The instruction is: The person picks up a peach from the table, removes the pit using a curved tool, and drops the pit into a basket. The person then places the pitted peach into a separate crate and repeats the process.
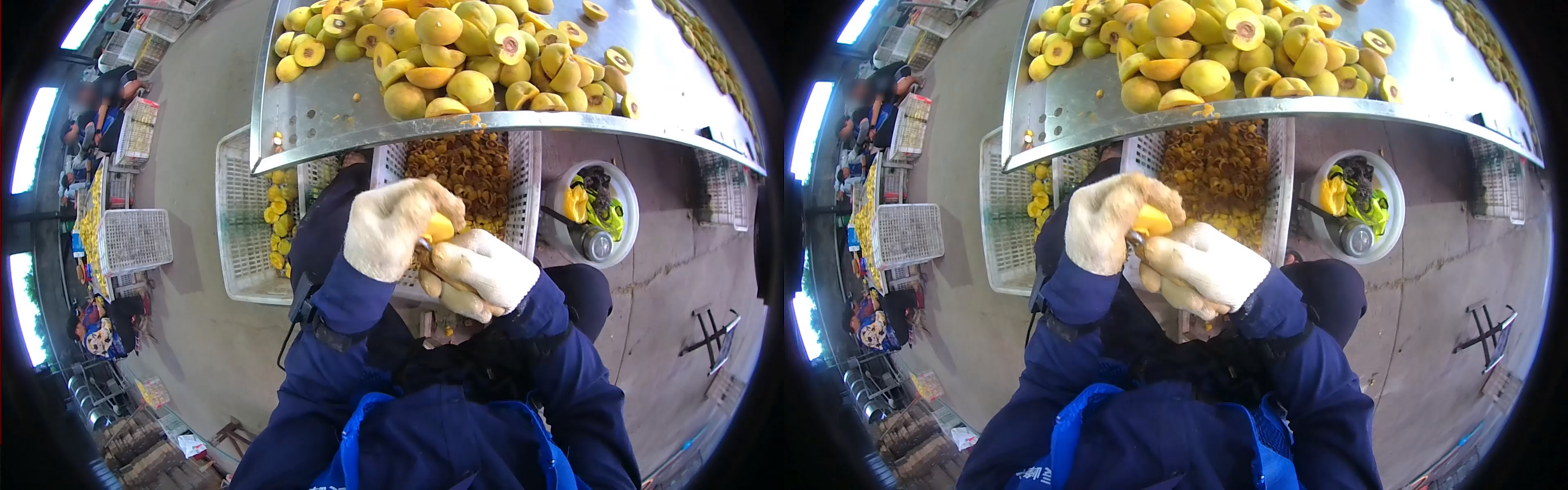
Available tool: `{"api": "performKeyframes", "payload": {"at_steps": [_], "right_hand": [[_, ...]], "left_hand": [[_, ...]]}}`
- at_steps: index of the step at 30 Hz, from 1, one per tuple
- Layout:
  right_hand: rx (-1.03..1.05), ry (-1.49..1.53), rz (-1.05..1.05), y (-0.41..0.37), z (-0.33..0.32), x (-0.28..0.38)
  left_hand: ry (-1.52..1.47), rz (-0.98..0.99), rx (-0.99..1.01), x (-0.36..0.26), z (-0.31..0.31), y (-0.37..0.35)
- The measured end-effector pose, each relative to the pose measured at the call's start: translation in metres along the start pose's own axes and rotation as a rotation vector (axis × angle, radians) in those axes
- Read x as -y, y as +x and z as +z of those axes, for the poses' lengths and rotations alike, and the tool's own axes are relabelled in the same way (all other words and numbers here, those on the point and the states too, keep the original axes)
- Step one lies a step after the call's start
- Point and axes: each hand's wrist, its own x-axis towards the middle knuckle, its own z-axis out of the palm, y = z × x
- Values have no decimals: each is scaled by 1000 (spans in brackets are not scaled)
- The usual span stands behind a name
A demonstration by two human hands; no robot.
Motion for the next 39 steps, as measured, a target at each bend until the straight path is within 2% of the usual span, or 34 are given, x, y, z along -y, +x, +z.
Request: {"api": "performKeyframes", "payload": {"at_steps": [1, 2, 5, 6, 7, 8, 9, 11, 13, 15, 16, 17, 18, 19, 21, 23, 25, 27, 28, 29, 31, 35, 39], "right_hand": [[66, 75, -11, 1, -2, -6], [129, 155, -21, 1, -3, -14], [258, 568, -113, 4, 7, -34], [339, 701, -254, 10, 9, -45], [317, 848, -299, 12, 12, -46], [301, 993, -350, 14, 15, -47], [363, 999, -474, 22, 8, -55], [17, 1088, -392, 16, 12, -53], [-54, 1091, -362, 16, 13, -56], [-67, 1051, -387, 13, 16, -57], [-73, 1027, -407, 14, 15, -54], [-201, 1051, -366, 15, 14, -47], [-331, 1076, -323, 16, 15, -41], [-462, 1101, -275, 17, 17, -35], [-588, 840, -293, 19, 23, -32], [-622, 479, -323, 20, 27, -32], [-602, 412, -302, 22, 24, -31], [-634, 334, -258, 25, 18, -31], [-646, 409, -216, 27, 15, -33], [-649, 382, -184, 25, 13, -33], [-641, 322, -128, 21, 11, -30], [-592, 273, -111, 20, 17, -25], [-551, 98, -202, 17, 19, -27]], "left_hand": [[100, 81, 50, 0, -2, -1], [212, 76, 49, -9, 1, -3], [-419, -45, -42, 8, -1, -4], [-920, -159, -41, 15, -3, 3], [-844, -199, -323, 12, 4, 5], [-819, -192, -345, 12, 4, 5], [-796, -188, -366, 13, 2, 5], [-700, -183, -327, 13, -10, -6], [-557, -168, -349, 14, -27, -8], [-416, -26, -529, 0, -57, -12], [-280, 36, -560, -7, -82, -16], [332, 8, -672, -32, -91, -16], [980, 96, -698, -14, -136, -14], [1673, 156, -693, -26, -150, -8], [1165, -56, -670, -41, -137, 31], [939, 124, -396, -15, -129, 85], [1302, 234, -223, -17, -85, 136], [1217, -32, -162, -1, -64, 169], [1202, 38, -205, 16, -70, 183], [1052, 103, -205, 29, -84, 190], [669, -3, -207, 34, -99, 176], [279, -175, -418, 23, -101, 156], [-229, -9, -415, 5, -81, 119]]}}
